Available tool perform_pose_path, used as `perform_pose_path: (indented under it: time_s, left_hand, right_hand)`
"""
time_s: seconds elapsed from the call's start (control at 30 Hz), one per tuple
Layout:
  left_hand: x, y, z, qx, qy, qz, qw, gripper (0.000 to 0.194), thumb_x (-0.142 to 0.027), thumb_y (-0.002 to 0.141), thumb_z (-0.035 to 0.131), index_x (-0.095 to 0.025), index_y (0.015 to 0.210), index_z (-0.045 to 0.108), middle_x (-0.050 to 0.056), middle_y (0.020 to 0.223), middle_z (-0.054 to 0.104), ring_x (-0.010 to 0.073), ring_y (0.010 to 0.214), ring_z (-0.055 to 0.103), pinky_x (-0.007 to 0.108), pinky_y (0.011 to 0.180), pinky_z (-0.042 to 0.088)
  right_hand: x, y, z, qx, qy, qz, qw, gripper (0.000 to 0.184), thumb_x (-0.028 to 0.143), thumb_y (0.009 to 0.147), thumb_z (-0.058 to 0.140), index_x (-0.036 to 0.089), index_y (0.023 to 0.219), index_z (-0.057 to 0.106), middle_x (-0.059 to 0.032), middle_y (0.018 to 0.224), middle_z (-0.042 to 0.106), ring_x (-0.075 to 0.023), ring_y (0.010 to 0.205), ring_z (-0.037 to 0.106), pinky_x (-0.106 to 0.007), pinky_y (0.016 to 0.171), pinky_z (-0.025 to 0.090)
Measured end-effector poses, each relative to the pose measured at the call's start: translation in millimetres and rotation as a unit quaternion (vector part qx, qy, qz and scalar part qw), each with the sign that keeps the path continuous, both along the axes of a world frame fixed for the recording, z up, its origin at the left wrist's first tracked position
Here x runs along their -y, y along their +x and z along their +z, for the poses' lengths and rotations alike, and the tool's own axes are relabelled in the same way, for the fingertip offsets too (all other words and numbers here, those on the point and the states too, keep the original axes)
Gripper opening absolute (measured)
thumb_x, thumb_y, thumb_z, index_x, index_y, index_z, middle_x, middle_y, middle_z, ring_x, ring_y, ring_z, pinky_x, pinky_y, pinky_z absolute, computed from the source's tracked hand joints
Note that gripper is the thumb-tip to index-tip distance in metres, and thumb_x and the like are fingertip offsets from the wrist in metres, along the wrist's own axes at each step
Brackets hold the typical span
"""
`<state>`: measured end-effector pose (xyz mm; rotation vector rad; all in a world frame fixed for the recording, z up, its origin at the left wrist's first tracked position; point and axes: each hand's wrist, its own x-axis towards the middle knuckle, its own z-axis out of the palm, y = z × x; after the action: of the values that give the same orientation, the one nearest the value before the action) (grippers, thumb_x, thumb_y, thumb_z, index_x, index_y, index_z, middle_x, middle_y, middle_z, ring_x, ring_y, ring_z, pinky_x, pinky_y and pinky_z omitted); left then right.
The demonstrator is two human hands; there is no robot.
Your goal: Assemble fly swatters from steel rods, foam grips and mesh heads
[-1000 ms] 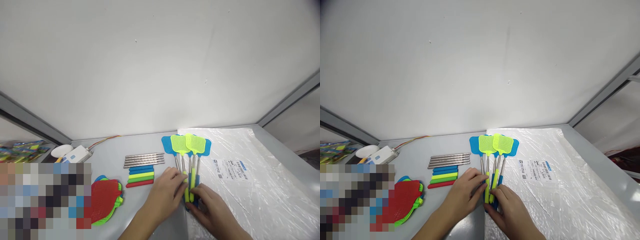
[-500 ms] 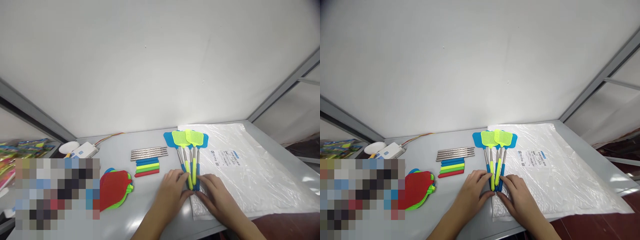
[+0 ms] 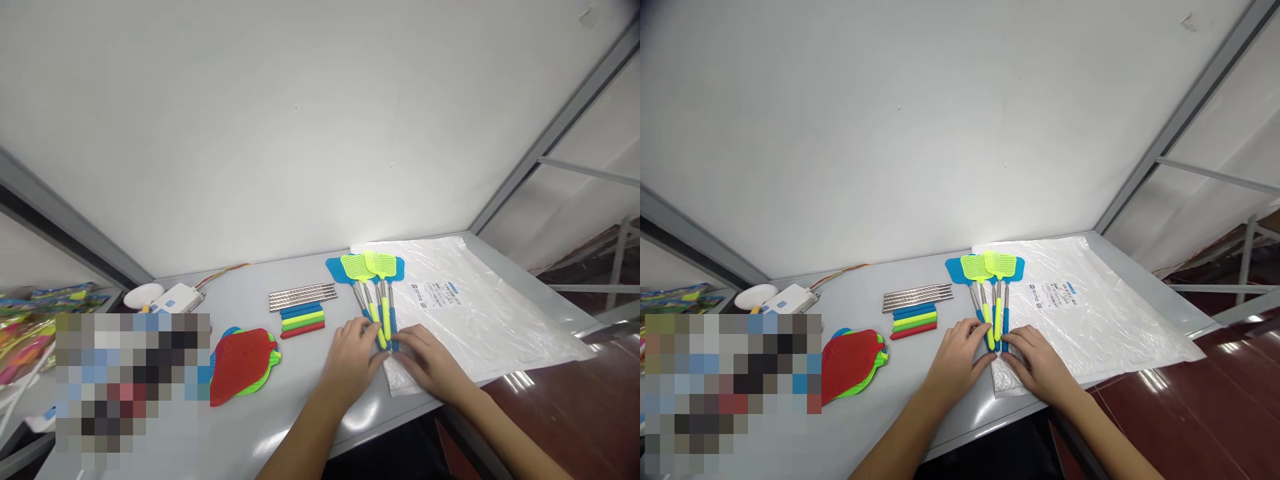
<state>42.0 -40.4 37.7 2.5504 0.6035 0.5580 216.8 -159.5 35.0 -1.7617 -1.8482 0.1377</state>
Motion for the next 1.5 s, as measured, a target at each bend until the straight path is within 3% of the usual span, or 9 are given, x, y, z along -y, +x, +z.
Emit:
perform_pose_path:
  time_s: [0.17, 0.3, 0.43, 0.53, 0.67, 0.93, 1.2, 1.5]
  left_hand:
    - [-0.7, 0.0, 3.0, -0.008, -0.008, -0.007, 1.0, 0.047, -0.032, 0.089, 0.063, -0.024, 0.132, 0.047, 0.007, 0.118, 0.053, 0.0249, 0.106, 0.051, 0.04, 0.088, 0.044]
    - [-1.6, 1.6, 2.2, -0.013, -0.019, -0.006, 1.0, 0.047, -0.031, 0.088, 0.064, -0.025, 0.132, 0.047, 0.006, 0.118, 0.053, 0.0242, 0.104, 0.051, 0.04, 0.087, 0.044]
    - [-3.0, 2.8, -1.7, -0.013, -0.024, -0.001, 1.0, 0.051, -0.03, 0.087, 0.065, -0.027, 0.133, 0.045, 0.007, 0.122, 0.053, 0.025, 0.106, 0.051, 0.042, 0.089, 0.044]
    - [-4.0, 3.0, -3.2, -0.012, -0.029, 0.001, 0.999, 0.049, -0.028, 0.086, 0.067, -0.027, 0.131, 0.047, 0.007, 0.123, 0.053, 0.0255, 0.108, 0.051, 0.043, 0.089, 0.044]
    - [-4.4, 2.6, -1.9, -0.01, -0.037, 0.004, 0.999, 0.049, -0.028, 0.085, 0.068, -0.027, 0.129, 0.048, 0.007, 0.124, 0.053, 0.0251, 0.108, 0.051, 0.042, 0.09, 0.044]
    - [-4.7, 1.8, 0.5, -0.007, -0.053, -0.001, 0.999, 0.044, -0.029, 0.087, 0.066, -0.028, 0.128, 0.05, 0.004, 0.123, 0.056, 0.0238, 0.108, 0.052, 0.041, 0.091, 0.044]
    - [-4.4, 2.5, -1.0, 0.004, -0.046, 0.0, 0.999, 0.042, -0.028, 0.087, 0.066, -0.027, 0.127, 0.051, 0.004, 0.122, 0.058, 0.0238, 0.108, 0.052, 0.041, 0.091, 0.044]
    - [-4.5, 2.1, -0.6, -0.001, -0.048, -0.002, 0.999, 0.042, -0.029, 0.087, 0.067, -0.028, 0.125, 0.051, 0.004, 0.122, 0.058, 0.0236, 0.107, 0.053, 0.041, 0.09, 0.044]
  right_hand:
    - [-13.7, 7.7, 9.0, 0.138, 0.011, -0.004, 0.99, 0.043, 0.01, 0.096, 0.04, 0.023, 0.135, 0.048, -0.0084, 0.097, 0.061, -0.0215, 0.087, 0.057, -0.038, 0.078, 0.048]
    - [-34.8, 19.0, 27.6, 0.303, 0.02, 0.071, 0.95, 0.036, 0.007, 0.096, 0.037, 0.019, 0.122, 0.059, -0.0077, 0.09, 0.061, -0.0205, 0.082, 0.056, -0.038, 0.078, 0.044]
    - [-50.4, 29.3, 40.4, 0.373, 0.037, 0.156, 0.914, 0.027, 0.01, 0.096, 0.04, 0.012, 0.11, 0.062, -0.0069, 0.085, 0.059, -0.0198, 0.077, 0.055, -0.039, 0.078, 0.044]
    - [-52.6, 36.4, 40.5, 0.375, 0.057, 0.207, 0.902, 0.026, 0.011, 0.096, 0.041, 0.009, 0.11, 0.063, -0.0084, 0.092, 0.063, -0.0204, 0.085, 0.057, -0.042, 0.09, 0.045]
    - [-46.1, 40.7, 33.6, 0.355, 0.093, 0.219, 0.904, 0.026, 0.01, 0.095, 0.044, 0.006, 0.112, 0.064, -0.0142, 0.109, 0.066, -0.0243, 0.104, 0.059, -0.045, 0.102, 0.042]
    - [-38.9, 34.1, 28.4, 0.306, 0.074, 0.21, 0.926, 0.026, 0.011, 0.094, 0.047, 0.006, 0.112, 0.065, -0.0151, 0.11, 0.069, -0.0239, 0.106, 0.062, -0.045, 0.103, 0.047]
    - [-46.8, 42.6, 30.1, 0.313, 0.111, 0.261, 0.906, 0.024, 0.009, 0.092, 0.051, 0.004, 0.111, 0.065, -0.016, 0.108, 0.069, -0.0254, 0.108, 0.063, -0.042, 0.097, 0.053]
    - [-47.5, 41.3, 30.6, 0.307, 0.089, 0.254, 0.913, 0.027, 0.009, 0.094, 0.048, 0.005, 0.115, 0.064, -0.0155, 0.115, 0.068, -0.0256, 0.112, 0.062, -0.043, 0.099, 0.052]
